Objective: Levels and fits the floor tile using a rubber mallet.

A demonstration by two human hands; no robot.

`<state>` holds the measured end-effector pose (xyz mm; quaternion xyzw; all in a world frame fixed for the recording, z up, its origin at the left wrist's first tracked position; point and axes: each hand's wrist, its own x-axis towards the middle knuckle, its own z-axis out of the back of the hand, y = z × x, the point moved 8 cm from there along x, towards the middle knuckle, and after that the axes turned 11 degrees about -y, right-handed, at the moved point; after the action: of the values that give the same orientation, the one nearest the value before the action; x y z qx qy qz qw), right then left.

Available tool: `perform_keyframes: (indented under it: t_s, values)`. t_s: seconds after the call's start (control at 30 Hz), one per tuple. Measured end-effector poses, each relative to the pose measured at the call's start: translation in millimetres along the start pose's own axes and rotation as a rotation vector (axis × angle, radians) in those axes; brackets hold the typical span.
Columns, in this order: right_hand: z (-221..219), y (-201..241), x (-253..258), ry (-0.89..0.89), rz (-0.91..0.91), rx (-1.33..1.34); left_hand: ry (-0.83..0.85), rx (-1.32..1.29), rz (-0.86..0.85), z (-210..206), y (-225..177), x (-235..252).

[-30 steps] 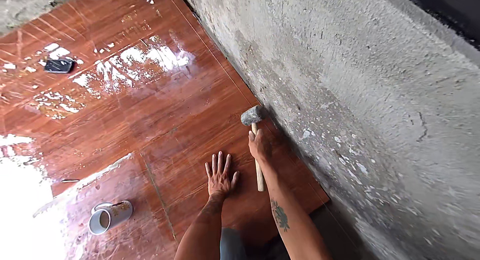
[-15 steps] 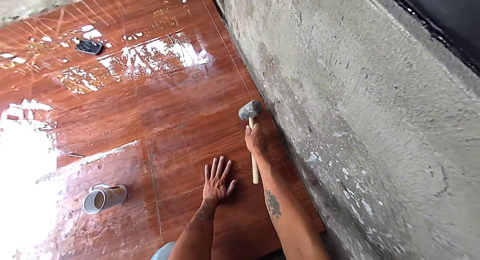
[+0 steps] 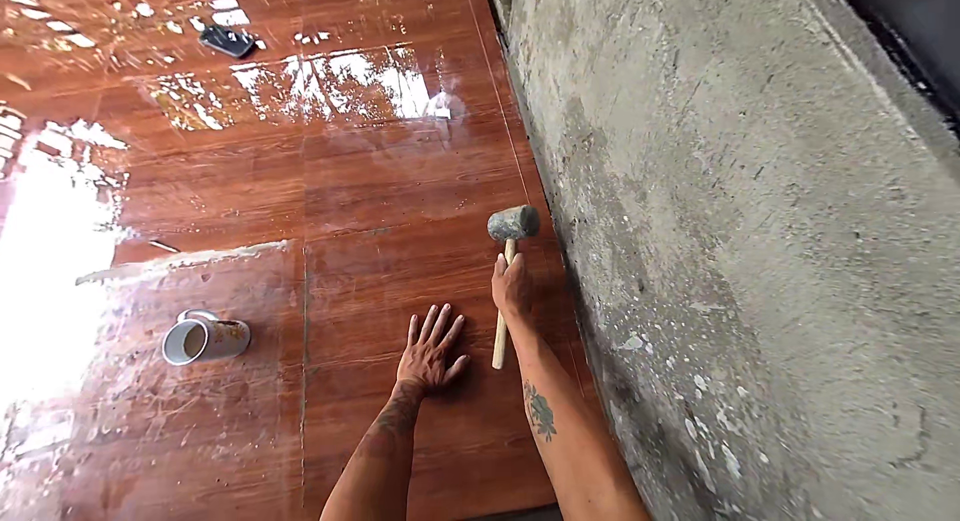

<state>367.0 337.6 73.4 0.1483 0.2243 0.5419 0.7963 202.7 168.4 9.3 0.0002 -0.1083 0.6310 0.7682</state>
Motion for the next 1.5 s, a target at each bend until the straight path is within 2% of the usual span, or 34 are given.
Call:
perform_keyframes:
  t_s: [0.17,0.33,0.47,0.53,0.63,0.73,0.83,0.93,1.03,1.17,1.5]
  values:
    - [-12.1,-3.6,-12.5,0.040,0.069,-0.108,0.067,-0.050,0.040,1.5,2.1,-3.4]
    - [-9.8,-7.6,-16.5,-0.044,0.111,-0.104,0.053,-0.128,0.073,2.2,2.8,-3.6]
    - [-13.2,1.0,-28.7,-0.124,0.159,-0.091,-0.004,-0.179,0.190,7.8,13.0,-2.9]
    - [-14.2,5.7,-32.5,-0.153,0.188,-0.115,-0.063,-0.152,0.326,11.2,22.0,-4.0]
    - [-15.1,8.8,-39.8,-0.168,0.201,-0.161,-0.159,-0.042,0.620,17.3,42.8,-13.8]
    - [-12.6,9.5,-36.3,-0.171,0.196,-0.135,-0.292,0.088,0.926,35.4,81.1,-31.6]
    - [-14.5,0.5,-31.5,-0.163,0.179,-0.135,-0.260,0.135,1.177,44.3,128.7,-71.0]
    - [-15.0,0.7,-28.3,-0.179,0.177,-0.154,-0.163,0.192,1.332,48.9,165.5,-90.7]
    - [-15.8,4.4,-30.4,-0.181,0.168,-0.177,-0.162,0.221,1.341,48.5,173.1,-89.6]
    - [-14.1,8.2,-33.3,-0.171,0.170,-0.175,-0.249,0.224,1.218,46.4,166.7,-80.4]
    - [-13.7,14.4,-34.5,-0.163,0.154,-0.133,-0.202,0.207,1.265,52.3,168.8,-81.7]
